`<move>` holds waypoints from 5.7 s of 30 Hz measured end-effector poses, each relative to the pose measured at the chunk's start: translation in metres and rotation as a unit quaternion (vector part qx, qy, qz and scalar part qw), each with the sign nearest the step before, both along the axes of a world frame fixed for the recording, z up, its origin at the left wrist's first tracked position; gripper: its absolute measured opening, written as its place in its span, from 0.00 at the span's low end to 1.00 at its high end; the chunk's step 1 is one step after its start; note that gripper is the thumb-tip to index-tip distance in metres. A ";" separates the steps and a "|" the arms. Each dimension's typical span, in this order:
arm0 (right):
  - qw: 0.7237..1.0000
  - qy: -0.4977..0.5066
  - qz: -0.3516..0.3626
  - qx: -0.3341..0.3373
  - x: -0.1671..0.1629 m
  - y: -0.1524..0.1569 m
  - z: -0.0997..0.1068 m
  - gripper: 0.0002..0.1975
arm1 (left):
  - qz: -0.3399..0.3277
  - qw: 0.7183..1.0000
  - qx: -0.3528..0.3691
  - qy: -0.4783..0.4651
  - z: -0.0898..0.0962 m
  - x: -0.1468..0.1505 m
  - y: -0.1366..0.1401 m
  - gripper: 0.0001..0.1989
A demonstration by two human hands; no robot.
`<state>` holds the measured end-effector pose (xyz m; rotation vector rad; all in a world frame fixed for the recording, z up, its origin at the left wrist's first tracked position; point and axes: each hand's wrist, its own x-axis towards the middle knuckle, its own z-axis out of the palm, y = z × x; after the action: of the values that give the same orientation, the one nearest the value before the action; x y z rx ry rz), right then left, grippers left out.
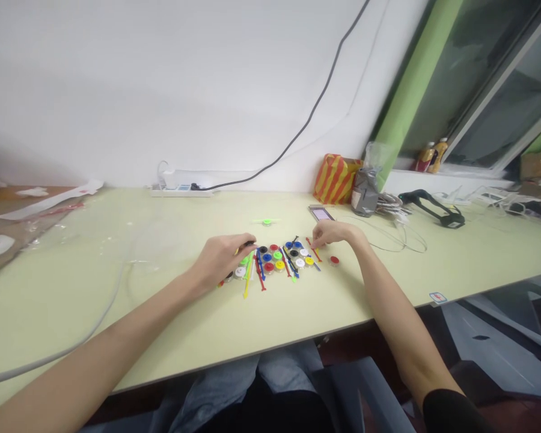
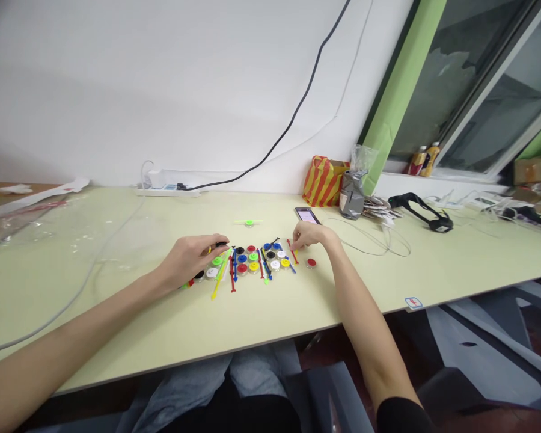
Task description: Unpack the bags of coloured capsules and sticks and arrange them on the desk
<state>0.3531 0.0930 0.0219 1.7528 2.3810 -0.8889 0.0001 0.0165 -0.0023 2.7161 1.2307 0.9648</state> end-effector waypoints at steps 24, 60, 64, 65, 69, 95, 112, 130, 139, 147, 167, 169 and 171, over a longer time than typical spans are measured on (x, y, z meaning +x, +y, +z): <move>0.995 0.011 0.041 0.088 -0.011 -0.005 0.004 0.07 | -0.030 0.999 0.016 -0.017 0.001 0.001 0.000 0.10; 0.925 0.197 0.077 0.315 -0.051 -0.011 -0.011 0.03 | -0.032 0.997 -0.029 -0.063 0.003 0.001 -0.004 0.15; 0.883 0.306 0.060 0.352 -0.086 -0.027 -0.005 0.07 | -0.021 0.998 -0.017 -0.050 0.005 0.002 -0.005 0.15; 0.874 0.331 0.047 0.354 -0.098 -0.031 -0.003 0.07 | -0.015 0.999 -0.010 -0.045 0.005 0.002 -0.006 0.15; 0.846 0.410 0.050 0.337 -0.147 -0.046 0.002 0.07 | 0.014 0.999 0.014 -0.029 0.006 0.002 -0.007 0.14; 0.764 0.326 0.071 0.553 -0.155 -0.062 -0.018 0.06 | -0.045 0.900 -0.230 -0.368 -0.002 0.006 0.004 0.20; 0.752 0.331 0.100 0.562 -0.156 -0.060 -0.019 0.05 | -0.070 0.901 -0.222 -0.367 0.004 0.006 0.001 0.16; 0.774 0.325 0.174 0.515 -0.158 -0.066 -0.016 0.10 | -0.076 0.884 -0.263 -0.380 0.005 0.009 -0.005 0.17; 0.771 0.288 0.125 0.554 -0.160 -0.067 -0.018 0.04 | -0.080 0.873 -0.280 -0.391 0.003 0.010 -0.003 0.19; 0.794 0.303 0.140 0.508 -0.159 -0.066 -0.013 0.03 | -0.078 0.879 -0.285 -0.374 0.004 0.010 -0.004 0.19; 0.821 0.330 0.038 0.464 -0.129 -0.036 -0.007 0.03 | 0.034 0.987 -0.008 -0.158 0.006 0.001 -0.004 0.19; 0.835 0.255 0.012 0.488 -0.119 -0.022 -0.014 0.04 | 0.040 0.990 0.014 -0.131 0.005 0.000 -0.003 0.18; 0.859 0.179 -0.002 0.480 -0.113 -0.011 -0.022 0.05 | 0.041 0.992 0.018 -0.116 0.004 -0.002 -0.001 0.19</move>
<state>0.2406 0.0823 -0.0003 1.9233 3.4353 0.0884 -0.0016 0.0153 0.0014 2.5063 1.2997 1.2814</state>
